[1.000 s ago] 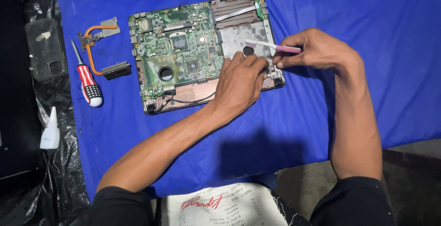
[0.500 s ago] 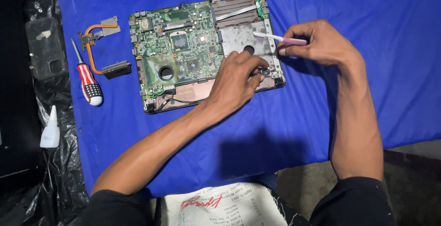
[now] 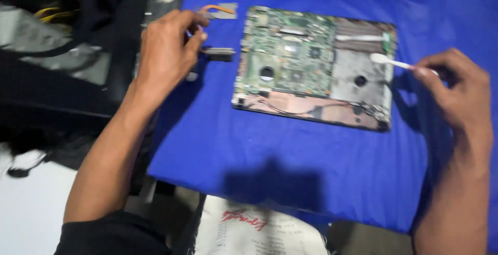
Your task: Reassembling a laptop by cleaning the chassis, installing the motherboard and heatsink, and securing them with a screwdriver.
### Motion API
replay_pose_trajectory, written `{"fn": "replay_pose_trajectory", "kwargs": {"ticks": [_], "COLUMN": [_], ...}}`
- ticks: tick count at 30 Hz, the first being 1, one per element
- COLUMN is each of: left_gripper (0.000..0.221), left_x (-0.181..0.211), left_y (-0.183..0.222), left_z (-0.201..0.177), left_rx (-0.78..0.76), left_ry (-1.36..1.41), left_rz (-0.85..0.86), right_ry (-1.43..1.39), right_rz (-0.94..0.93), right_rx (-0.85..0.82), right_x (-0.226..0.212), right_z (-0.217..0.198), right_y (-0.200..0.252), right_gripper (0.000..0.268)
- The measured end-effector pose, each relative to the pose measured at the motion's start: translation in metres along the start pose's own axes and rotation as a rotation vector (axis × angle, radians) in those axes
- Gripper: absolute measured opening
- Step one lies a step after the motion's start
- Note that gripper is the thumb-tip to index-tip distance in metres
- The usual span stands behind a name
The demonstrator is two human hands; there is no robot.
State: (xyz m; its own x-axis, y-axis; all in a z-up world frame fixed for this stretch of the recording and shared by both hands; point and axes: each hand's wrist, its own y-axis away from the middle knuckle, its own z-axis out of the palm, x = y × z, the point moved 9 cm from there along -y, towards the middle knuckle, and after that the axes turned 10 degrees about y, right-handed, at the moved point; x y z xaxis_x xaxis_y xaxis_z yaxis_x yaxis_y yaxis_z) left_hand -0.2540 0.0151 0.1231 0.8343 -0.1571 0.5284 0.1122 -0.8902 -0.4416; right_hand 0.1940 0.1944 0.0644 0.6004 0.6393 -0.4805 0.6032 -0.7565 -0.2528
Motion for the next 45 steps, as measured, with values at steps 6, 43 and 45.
{"fn": "replay_pose_trajectory", "kwargs": {"ticks": [6,43,45], "left_gripper": [0.014,0.016,0.017], "left_x": [-0.06,0.05,0.052], "left_y": [0.026,0.021,0.03], "left_z": [0.01,0.079,0.091], "left_rx": [-0.102,-0.333,-0.306], "left_ry": [-0.141,0.304,0.33], "left_rz": [-0.084,0.22,0.146], "right_ry": [0.05,-0.909,-0.929], "right_rz": [0.117,0.436,0.426], "right_rx": [0.141,-0.395,-0.386], "right_x": [0.029,-0.221,-0.222], "right_z": [0.014,0.135,0.144], "right_y": [0.0,-0.041,-0.033], "right_gripper": [0.007,0.054,0.057]}}
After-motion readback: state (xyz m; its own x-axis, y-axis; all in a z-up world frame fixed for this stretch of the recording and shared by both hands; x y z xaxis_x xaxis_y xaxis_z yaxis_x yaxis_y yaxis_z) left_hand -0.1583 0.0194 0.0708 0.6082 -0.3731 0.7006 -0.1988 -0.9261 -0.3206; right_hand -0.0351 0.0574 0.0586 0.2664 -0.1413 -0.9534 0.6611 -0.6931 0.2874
